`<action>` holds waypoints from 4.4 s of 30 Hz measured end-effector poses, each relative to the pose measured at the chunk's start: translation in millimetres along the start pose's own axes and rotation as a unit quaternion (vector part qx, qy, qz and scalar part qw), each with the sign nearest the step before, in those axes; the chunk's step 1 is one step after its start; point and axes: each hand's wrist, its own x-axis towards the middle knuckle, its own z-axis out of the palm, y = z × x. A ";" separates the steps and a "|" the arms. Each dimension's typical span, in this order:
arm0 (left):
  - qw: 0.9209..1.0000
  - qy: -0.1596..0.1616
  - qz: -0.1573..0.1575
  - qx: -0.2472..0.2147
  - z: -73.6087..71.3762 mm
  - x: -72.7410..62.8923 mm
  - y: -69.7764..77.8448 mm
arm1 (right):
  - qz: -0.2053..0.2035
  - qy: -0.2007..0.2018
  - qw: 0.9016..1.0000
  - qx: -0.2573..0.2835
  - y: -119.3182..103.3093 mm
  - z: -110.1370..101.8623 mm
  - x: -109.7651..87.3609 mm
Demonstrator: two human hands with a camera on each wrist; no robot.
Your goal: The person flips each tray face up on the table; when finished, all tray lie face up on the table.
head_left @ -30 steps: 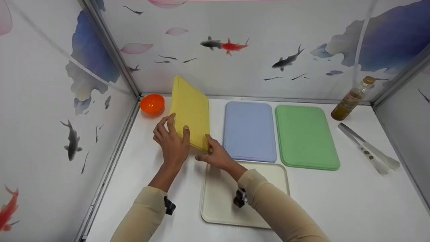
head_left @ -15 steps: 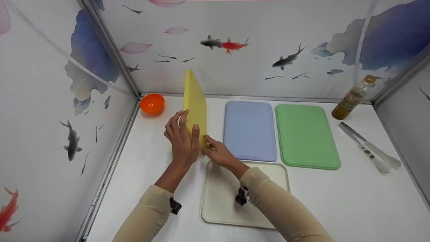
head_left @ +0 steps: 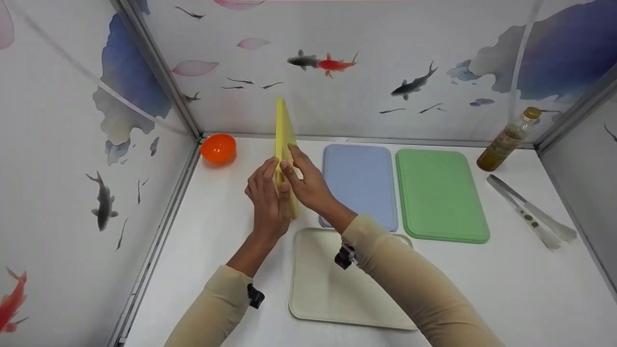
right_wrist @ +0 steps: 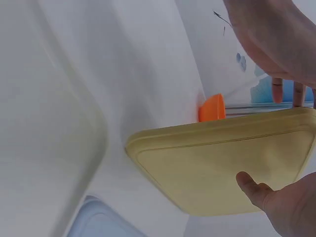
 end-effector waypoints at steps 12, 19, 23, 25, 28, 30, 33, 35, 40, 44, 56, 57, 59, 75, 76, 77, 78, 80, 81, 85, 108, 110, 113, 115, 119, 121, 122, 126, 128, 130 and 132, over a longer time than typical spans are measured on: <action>0.973 -0.033 -0.105 -0.202 8.2 -7.7 -6.2 | -0.029 0.023 0.997 -0.074 -1.9 -3.5 9.9; 0.921 -0.164 -0.310 -0.167 21.2 -10.1 -31.0 | 0.005 0.041 0.997 -0.064 -1.1 -7.6 4.0; 0.870 -0.252 -0.404 -0.125 30.1 -14.3 -38.6 | 0.030 0.048 0.995 -0.087 -4.5 -10.1 0.3; 0.855 -0.278 -0.423 -0.115 33.3 -13.2 -39.0 | 0.035 0.054 0.995 -0.079 -5.6 -12.4 0.0; 0.845 -0.306 -0.422 -0.123 34.8 -10.1 -39.0 | 0.037 0.067 0.995 -0.057 -5.7 -16.7 -0.3; 0.840 -0.321 -0.416 -0.134 34.0 -9.0 -40.4 | 0.040 0.073 0.996 -0.044 -6.0 -19.3 -1.6; 0.836 -0.332 -0.407 -0.160 31.3 -8.6 -43.4 | 0.046 0.076 0.996 -0.029 -7.6 -22.0 -5.4; 0.835 -0.328 -0.401 -0.187 29.7 -7.8 -46.2 | 0.045 0.078 0.996 -0.023 -9.3 -23.6 -8.0; 0.839 -0.297 -0.390 -0.238 25.5 -3.4 -51.8 | 0.032 0.087 0.996 -0.014 -11.3 -27.4 -12.0; 0.853 -0.276 -0.383 -0.224 19.6 -1.8 -55.9 | 0.026 0.076 0.997 -0.020 -10.7 -28.7 -14.3; 0.896 -0.242 -0.338 -0.159 0.4 -6.9 -67.5 | 0.017 -0.023 0.992 -0.122 -10.8 -29.4 -19.4; 0.898 -0.239 -0.337 -0.148 -0.7 -7.5 -68.7 | 0.023 -0.032 0.990 -0.134 -10.2 -28.1 -20.4; 0.903 -0.235 -0.337 -0.124 -3.6 -8.6 -71.8 | 0.030 -0.048 0.986 -0.155 -9.0 -24.1 -22.2; 0.923 -0.199 -0.328 -0.003 -29.9 -9.2 -91.0 | 0.121 -0.048 0.956 -0.264 38.8 10.9 -25.5; 0.925 -0.198 -0.325 0.002 -30.9 -8.3 -91.8 | 0.127 -0.048 0.954 -0.269 42.7 12.9 -26.0; 0.925 -0.199 -0.324 0.007 -31.7 -7.3 -92.6 | 0.133 -0.049 0.952 -0.271 46.2 14.9 -26.6; 0.926 -0.200 -0.321 0.012 -32.4 -6.4 -93.2 | 0.137 -0.049 0.951 -0.273 49.3 16.7 -27.2; 0.926 -0.203 -0.317 0.021 -33.4 -5.4 -94.7 | 0.143 -0.050 0.949 -0.276 54.9 19.9 -28.0; 0.927 -0.205 -0.314 0.026 -33.9 -5.5 -95.6 | 0.144 -0.052 0.948 -0.280 57.2 21.2 -28.2; 0.925 -0.210 -0.313 0.039 -35.4 -7.4 -99.2 | 0.149 -0.061 0.942 -0.295 63.5 26.2 -27.5; 0.919 -0.259 -0.267 0.129 -43.3 -21.7 -117.9 | 0.167 -0.104 0.900 -0.389 83.4 56.1 -22.7; 0.917 -0.267 -0.264 0.135 -42.6 -24.1 -118.4 | 0.165 -0.105 0.898 -0.395 85.2 57.6 -24.0; 0.914 -0.274 -0.266 0.140 -41.0 -26.4 -118.9 | 0.162 -0.105 0.895 -0.401 88.2 59.3 -25.4; 0.914 -0.273 -0.268 0.139 -39.7 -27.6 -119.0 | 0.162 -0.104 0.895 -0.402 89.5 59.9 -25.3; 0.914 -0.269 -0.275 0.132 -38.5 -28.9 -117.4 | 0.163 -0.110 0.894 -0.402 89.5 59.1 -24.4; 0.914 -0.267 -0.275 0.134 -37.8 -29.3 -117.4 | 0.165 -0.117 0.894 -0.399 89.4 58.0 -24.1; 0.913 -0.266 -0.276 0.137 -37.7 -29.4 -117.3 | 0.166 -0.122 0.895 -0.396 89.4 57.0 -24.0; 0.914 -0.256 -0.275 0.152 -29.3 -31.6 -123.2 | 0.157 -0.134 0.899 -0.385 91.0 44.9 -24.9; 0.915 -0.244 -0.282 0.152 -25.8 -30.7 -120.2 | 0.149 -0.134 0.905 -0.375 91.5 35.2 -26.4; 0.917 -0.231 -0.289 0.147 -22.4 -27.5 -113.4 | 0.139 -0.126 0.912 -0.364 91.7 23.8 -28.8; 0.920 -0.220 -0.287 0.151 -19.0 -22.0 -101.9 | 0.131 -0.113 0.919 -0.354 92.1 11.5 -32.5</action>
